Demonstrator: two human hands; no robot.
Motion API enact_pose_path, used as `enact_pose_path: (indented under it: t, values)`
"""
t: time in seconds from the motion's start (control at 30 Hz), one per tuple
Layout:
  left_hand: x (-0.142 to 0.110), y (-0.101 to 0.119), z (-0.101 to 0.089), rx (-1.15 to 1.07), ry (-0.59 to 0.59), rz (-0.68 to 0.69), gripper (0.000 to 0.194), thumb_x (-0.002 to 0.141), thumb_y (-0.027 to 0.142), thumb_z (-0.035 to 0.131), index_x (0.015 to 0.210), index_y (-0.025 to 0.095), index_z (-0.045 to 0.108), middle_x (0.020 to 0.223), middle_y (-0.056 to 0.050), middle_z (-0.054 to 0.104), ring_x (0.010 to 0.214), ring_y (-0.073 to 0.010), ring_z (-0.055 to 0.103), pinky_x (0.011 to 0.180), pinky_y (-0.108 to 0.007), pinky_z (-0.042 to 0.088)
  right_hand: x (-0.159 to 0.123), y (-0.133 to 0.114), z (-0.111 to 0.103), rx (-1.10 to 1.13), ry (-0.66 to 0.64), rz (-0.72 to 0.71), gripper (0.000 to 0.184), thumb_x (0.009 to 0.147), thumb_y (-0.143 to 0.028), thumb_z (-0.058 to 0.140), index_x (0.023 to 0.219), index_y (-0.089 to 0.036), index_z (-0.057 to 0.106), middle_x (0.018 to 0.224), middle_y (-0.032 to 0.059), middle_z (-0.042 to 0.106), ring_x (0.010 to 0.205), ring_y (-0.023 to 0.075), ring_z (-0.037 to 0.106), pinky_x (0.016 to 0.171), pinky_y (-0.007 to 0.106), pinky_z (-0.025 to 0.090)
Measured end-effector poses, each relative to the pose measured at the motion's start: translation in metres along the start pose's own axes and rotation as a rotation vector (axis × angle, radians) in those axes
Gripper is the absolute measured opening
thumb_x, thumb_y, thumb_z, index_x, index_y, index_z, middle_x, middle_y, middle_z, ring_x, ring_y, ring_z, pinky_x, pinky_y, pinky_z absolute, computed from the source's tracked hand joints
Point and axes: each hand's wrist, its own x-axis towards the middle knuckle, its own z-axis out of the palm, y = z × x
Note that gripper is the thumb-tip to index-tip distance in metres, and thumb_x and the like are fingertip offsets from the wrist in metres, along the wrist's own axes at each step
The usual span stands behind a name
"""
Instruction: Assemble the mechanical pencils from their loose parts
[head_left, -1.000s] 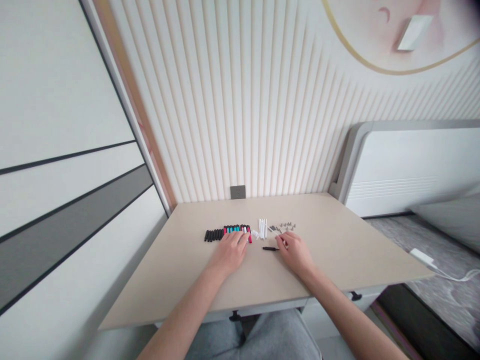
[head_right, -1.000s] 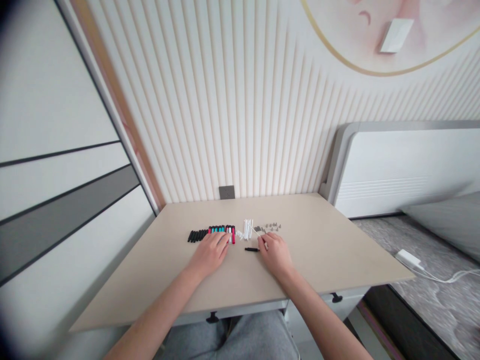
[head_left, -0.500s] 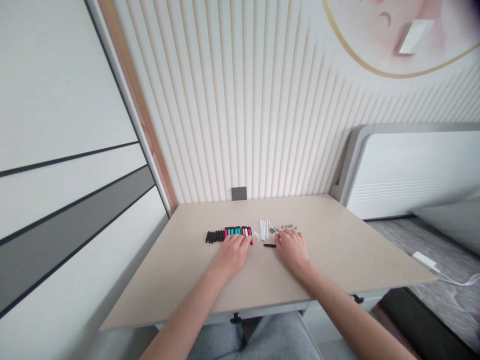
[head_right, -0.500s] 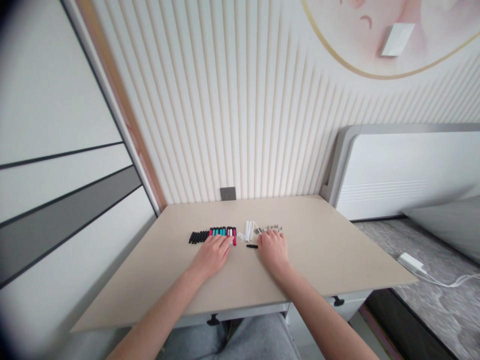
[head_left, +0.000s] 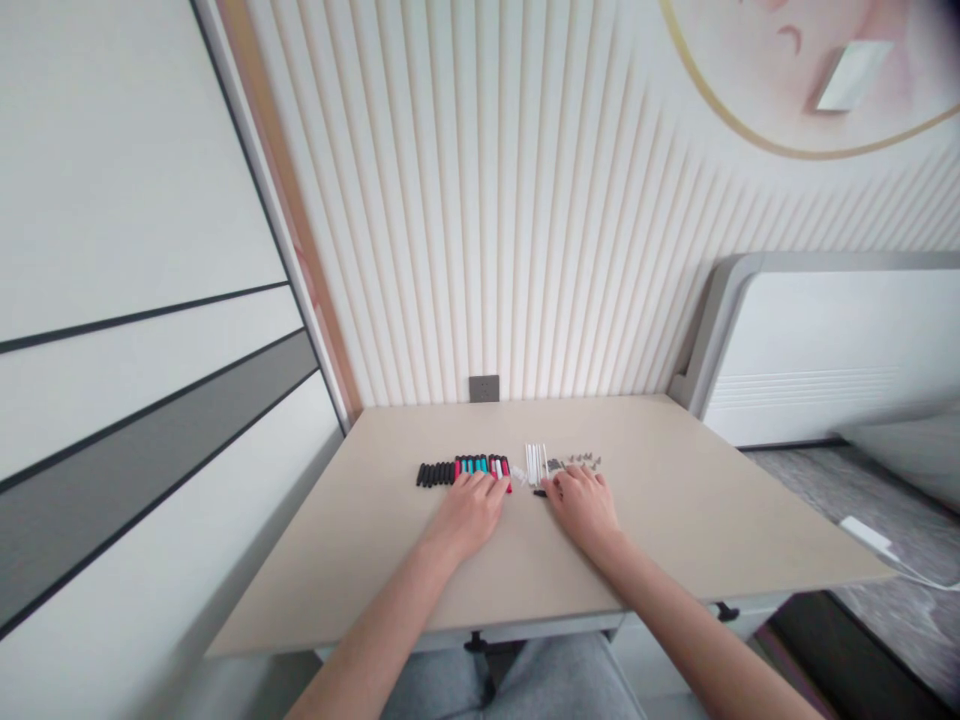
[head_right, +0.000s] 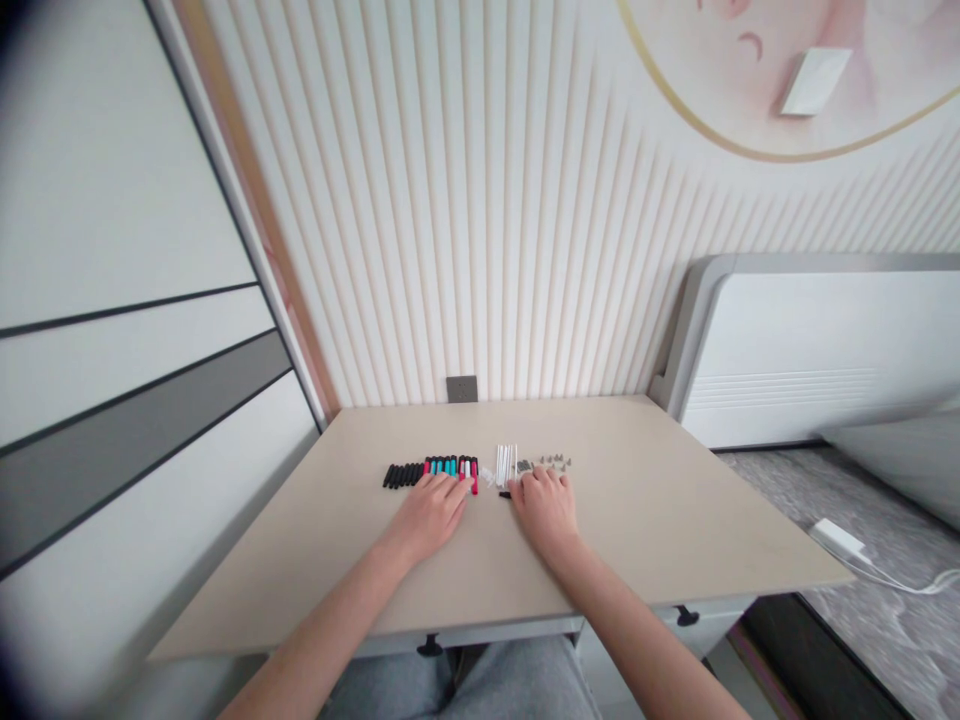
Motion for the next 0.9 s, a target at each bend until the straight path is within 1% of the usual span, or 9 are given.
enact_pose_path:
  t: [0.2, 0.4, 0.53, 0.63, 0.77, 0.83, 0.9]
  values:
    - [0.001, 0.001, -0.002, 0.004, -0.016, 0.006, 0.024, 0.093, 0.015, 0.047, 0.116, 0.017, 0.055, 0.095, -0.008, 0.063, 0.09, -0.0251, 0.056, 0.081, -0.039, 0.042, -0.009, 0.002, -0.003, 0.041, -0.005, -0.026, 0.037, 0.099, -0.041, 0.041, 0.085, -0.021, 0.069, 0.093, 0.0082, 0.068, 0.094, 0.0251, 0.059, 0.081, 0.035, 0.034]
    - [0.001, 0.001, -0.002, 0.004, -0.021, 0.015, 0.02, 0.092, 0.014, 0.049, 0.111, 0.017, 0.056, 0.094, -0.008, 0.063, 0.09, -0.0248, 0.056, 0.08, -0.039, 0.042, -0.002, 0.004, 0.0, 0.082, 0.004, -0.032, 0.029, 0.1, -0.031, 0.04, 0.102, -0.023, 0.067, 0.1, 0.01, 0.067, 0.098, 0.0248, 0.058, 0.083, 0.035, 0.034]
    - [0.0, 0.0, -0.001, -0.003, -0.017, 0.019, 0.02, 0.091, 0.014, 0.05, 0.11, 0.017, 0.055, 0.093, -0.008, 0.063, 0.091, -0.0249, 0.056, 0.081, -0.039, 0.042, 0.001, 0.007, 0.005, 0.111, 0.004, -0.042, 0.025, 0.098, -0.028, 0.044, 0.1, -0.022, 0.069, 0.099, 0.0106, 0.067, 0.099, 0.0256, 0.058, 0.083, 0.035, 0.035]
    - [0.0, 0.0, 0.0, -0.009, -0.014, 0.024, 0.019, 0.091, 0.013, 0.05, 0.109, 0.017, 0.055, 0.094, -0.008, 0.062, 0.091, -0.0248, 0.056, 0.081, -0.039, 0.042, -0.001, 0.01, 0.004, 0.139, 0.012, -0.061, 0.028, 0.099, -0.031, 0.042, 0.097, -0.022, 0.069, 0.098, 0.0101, 0.066, 0.098, 0.0251, 0.058, 0.082, 0.035, 0.036]
    - [0.0, -0.001, 0.001, -0.014, -0.011, 0.03, 0.019, 0.091, 0.013, 0.051, 0.108, 0.017, 0.056, 0.093, -0.008, 0.063, 0.09, -0.0247, 0.056, 0.08, -0.039, 0.042, -0.006, 0.013, -0.004, 0.185, 0.003, -0.152, 0.03, 0.099, -0.032, 0.042, 0.088, -0.024, 0.069, 0.094, 0.0058, 0.066, 0.094, 0.0211, 0.058, 0.084, 0.034, 0.036]
    - [0.0, -0.001, 0.001, -0.016, -0.009, 0.034, 0.018, 0.091, 0.014, 0.051, 0.108, 0.017, 0.056, 0.093, -0.008, 0.063, 0.09, -0.0248, 0.056, 0.08, -0.039, 0.043, -0.009, 0.012, -0.008, 0.216, -0.003, -0.24, 0.024, 0.096, -0.033, 0.048, 0.088, -0.025, 0.069, 0.093, 0.0041, 0.066, 0.093, 0.0202, 0.058, 0.085, 0.034, 0.036]
    - [0.0, -0.002, 0.001, -0.017, -0.007, 0.039, 0.018, 0.091, 0.014, 0.051, 0.108, 0.017, 0.056, 0.093, -0.008, 0.063, 0.09, -0.0248, 0.056, 0.08, -0.039, 0.043, -0.01, 0.01, -0.009, 0.25, 0.006, -0.324, 0.016, 0.093, -0.031, 0.054, 0.092, -0.024, 0.068, 0.093, 0.0041, 0.066, 0.094, 0.0209, 0.057, 0.086, 0.035, 0.036]
